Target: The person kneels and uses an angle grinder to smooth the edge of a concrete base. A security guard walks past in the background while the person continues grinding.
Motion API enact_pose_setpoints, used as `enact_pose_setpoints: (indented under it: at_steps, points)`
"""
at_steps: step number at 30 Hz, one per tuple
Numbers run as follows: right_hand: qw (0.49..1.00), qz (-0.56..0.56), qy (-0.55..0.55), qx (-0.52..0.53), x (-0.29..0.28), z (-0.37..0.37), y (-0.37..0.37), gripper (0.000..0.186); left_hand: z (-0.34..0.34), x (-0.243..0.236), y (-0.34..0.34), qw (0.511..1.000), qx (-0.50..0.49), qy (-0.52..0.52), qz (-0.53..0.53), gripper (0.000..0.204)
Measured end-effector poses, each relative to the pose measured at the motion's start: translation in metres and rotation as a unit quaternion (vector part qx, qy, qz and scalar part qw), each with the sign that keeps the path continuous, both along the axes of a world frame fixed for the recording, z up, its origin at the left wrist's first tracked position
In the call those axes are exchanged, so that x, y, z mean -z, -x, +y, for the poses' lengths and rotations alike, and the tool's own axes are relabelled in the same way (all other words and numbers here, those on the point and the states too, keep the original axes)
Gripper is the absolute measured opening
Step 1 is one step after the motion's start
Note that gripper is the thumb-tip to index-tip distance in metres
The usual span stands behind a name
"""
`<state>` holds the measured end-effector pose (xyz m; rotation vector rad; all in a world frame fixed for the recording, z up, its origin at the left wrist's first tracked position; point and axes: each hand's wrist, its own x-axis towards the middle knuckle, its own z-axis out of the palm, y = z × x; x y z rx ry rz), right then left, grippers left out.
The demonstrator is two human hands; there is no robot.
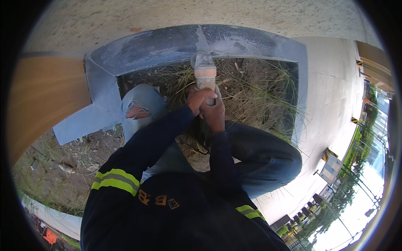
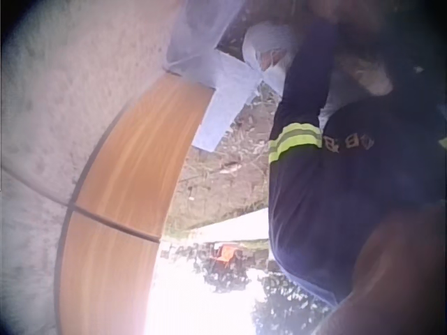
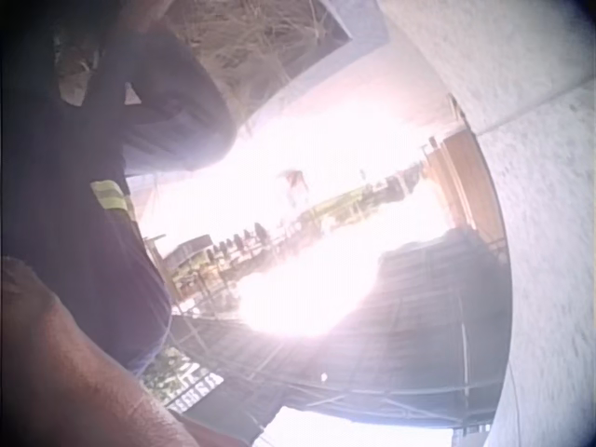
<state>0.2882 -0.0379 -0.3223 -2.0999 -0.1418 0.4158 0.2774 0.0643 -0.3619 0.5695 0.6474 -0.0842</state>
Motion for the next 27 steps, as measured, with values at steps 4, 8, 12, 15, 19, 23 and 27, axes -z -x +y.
enact_pose_setpoints:
  at_steps: [4,8,12,15,19,23,27]
  points:
    - [0.999,-0.030,0.024,-0.030,-0.001,0.009,0.005,0.078,0.018,0.013,0.017,0.998,0.032,0.042,-0.016,0.031]
    - [0.996,0.061,0.011,0.069,-0.010,-0.003,-0.016,0.072,-0.007,0.011,-0.023,0.996,0.070,0.043,-0.028,0.027]
    - [0.992,0.072,0.030,0.098,-0.011,-0.033,-0.036,0.068,-0.032,0.002,-0.049,0.993,0.117,-0.011,0.018,0.026]
    - [0.994,0.070,0.017,0.079,0.005,-0.036,-0.036,0.072,-0.031,0.008,-0.046,0.996,0.087,-0.012,0.025,0.027]
    - [0.998,0.035,-0.016,0.056,-0.002,-0.013,-0.021,0.073,-0.003,-0.005,-0.023,0.998,0.050,0.039,0.017,0.028]
    - [0.998,0.003,0.010,0.061,0.003,-0.014,-0.023,0.075,-0.011,0.004,-0.030,0.996,0.075,0.027,0.028,0.028]
    - [0.996,0.066,0.019,0.054,-0.004,-0.022,-0.034,0.077,-0.020,0.008,-0.042,0.995,0.095,0.003,0.031,0.027]
